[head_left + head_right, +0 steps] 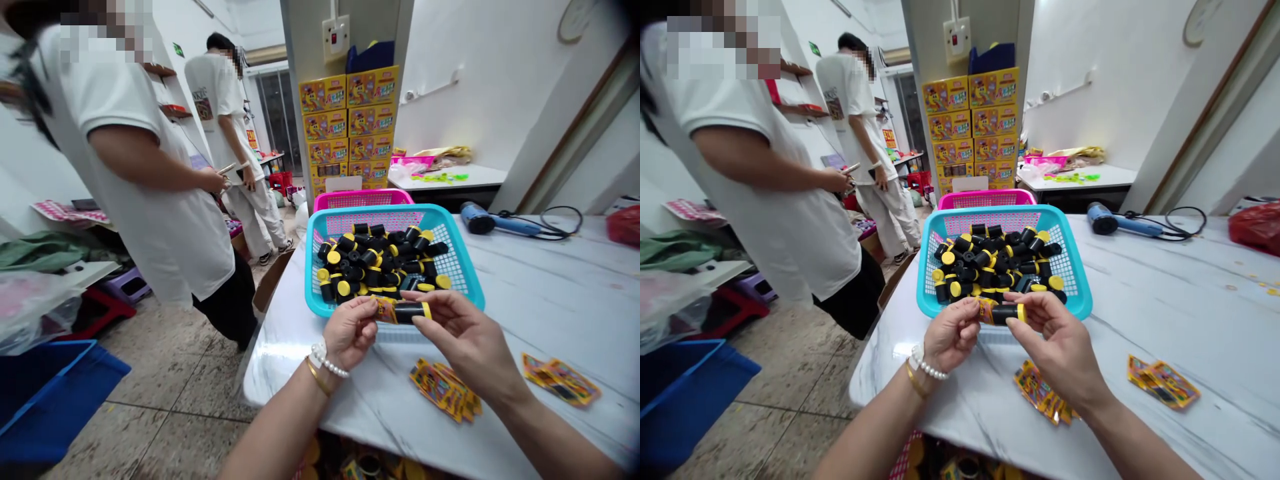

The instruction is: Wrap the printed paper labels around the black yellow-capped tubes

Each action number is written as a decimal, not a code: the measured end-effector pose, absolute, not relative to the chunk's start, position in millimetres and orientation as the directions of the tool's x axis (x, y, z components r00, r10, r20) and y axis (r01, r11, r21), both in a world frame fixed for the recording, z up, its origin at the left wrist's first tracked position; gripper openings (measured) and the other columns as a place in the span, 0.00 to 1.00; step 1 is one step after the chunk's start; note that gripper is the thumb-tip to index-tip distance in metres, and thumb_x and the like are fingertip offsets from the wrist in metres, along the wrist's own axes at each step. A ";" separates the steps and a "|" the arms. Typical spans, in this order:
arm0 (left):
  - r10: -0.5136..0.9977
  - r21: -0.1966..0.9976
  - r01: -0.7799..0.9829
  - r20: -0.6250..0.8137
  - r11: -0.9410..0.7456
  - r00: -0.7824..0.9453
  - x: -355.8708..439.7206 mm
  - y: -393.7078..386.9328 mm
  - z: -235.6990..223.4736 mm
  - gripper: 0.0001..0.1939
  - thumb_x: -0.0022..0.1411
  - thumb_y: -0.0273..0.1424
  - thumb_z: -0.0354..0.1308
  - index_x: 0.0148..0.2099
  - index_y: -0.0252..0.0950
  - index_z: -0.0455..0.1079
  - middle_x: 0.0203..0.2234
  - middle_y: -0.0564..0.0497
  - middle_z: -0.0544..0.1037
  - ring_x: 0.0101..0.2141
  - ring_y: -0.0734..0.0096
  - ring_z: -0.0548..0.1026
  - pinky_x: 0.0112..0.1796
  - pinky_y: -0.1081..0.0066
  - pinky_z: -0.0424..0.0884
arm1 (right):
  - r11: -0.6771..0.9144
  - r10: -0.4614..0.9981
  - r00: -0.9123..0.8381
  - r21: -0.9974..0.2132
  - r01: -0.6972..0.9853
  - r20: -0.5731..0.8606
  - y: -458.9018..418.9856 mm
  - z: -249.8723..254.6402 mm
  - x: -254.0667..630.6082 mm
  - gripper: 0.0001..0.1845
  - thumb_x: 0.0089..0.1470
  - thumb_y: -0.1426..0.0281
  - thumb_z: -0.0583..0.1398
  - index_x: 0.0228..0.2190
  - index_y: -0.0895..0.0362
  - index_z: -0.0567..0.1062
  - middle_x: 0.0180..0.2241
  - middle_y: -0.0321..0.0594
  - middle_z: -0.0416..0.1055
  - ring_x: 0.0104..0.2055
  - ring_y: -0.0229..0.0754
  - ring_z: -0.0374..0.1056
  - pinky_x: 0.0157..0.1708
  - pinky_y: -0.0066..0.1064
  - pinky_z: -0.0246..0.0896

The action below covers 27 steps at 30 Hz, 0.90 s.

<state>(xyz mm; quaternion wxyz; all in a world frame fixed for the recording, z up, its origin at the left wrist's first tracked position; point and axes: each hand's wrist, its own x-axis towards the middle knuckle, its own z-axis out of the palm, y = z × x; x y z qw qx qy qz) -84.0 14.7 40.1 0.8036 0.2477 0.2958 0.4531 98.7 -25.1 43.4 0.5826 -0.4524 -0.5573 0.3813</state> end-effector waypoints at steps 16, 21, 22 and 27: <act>0.927 0.778 -0.530 -0.178 0.338 0.330 -80.2 13.4 38.5 0.22 0.43 0.39 0.76 0.33 0.28 0.74 0.20 0.56 0.70 0.13 0.89 0.58 0.15 0.80 0.41 | 0.512 0.840 -0.007 -0.787 0.343 0.543 -18.7 49.4 97.3 0.15 0.54 0.63 0.68 0.43 0.52 0.73 0.44 0.44 0.78 0.45 0.47 0.76 0.47 0.39 0.75; 0.983 0.847 -0.509 -0.078 0.154 0.167 -82.1 6.7 44.5 0.30 0.47 0.44 0.74 0.47 0.32 0.74 0.29 0.53 0.74 0.19 0.83 0.68 0.16 0.81 0.50 | 0.488 0.868 -0.034 -0.837 0.246 0.496 -9.4 55.0 99.7 0.18 0.50 0.61 0.71 0.41 0.52 0.75 0.41 0.41 0.76 0.40 0.44 0.77 0.40 0.34 0.77; 0.980 0.857 -0.495 -0.052 0.143 0.192 -83.4 5.6 45.7 0.32 0.48 0.45 0.73 0.50 0.33 0.72 0.30 0.53 0.74 0.20 0.80 0.70 0.16 0.80 0.53 | 0.480 0.874 -0.047 -0.848 0.223 0.483 -7.6 57.4 99.1 0.18 0.50 0.61 0.71 0.41 0.52 0.76 0.40 0.41 0.76 0.39 0.44 0.77 0.38 0.33 0.78; 0.951 0.882 -0.448 0.001 0.144 0.308 -86.2 7.8 44.3 0.26 0.48 0.44 0.74 0.43 0.31 0.74 0.24 0.53 0.74 0.21 0.77 0.70 0.19 0.78 0.61 | 0.540 0.842 -0.180 -0.801 0.258 0.509 -0.5 63.3 91.9 0.15 0.52 0.64 0.69 0.43 0.49 0.80 0.45 0.43 0.73 0.45 0.46 0.75 0.36 0.31 0.78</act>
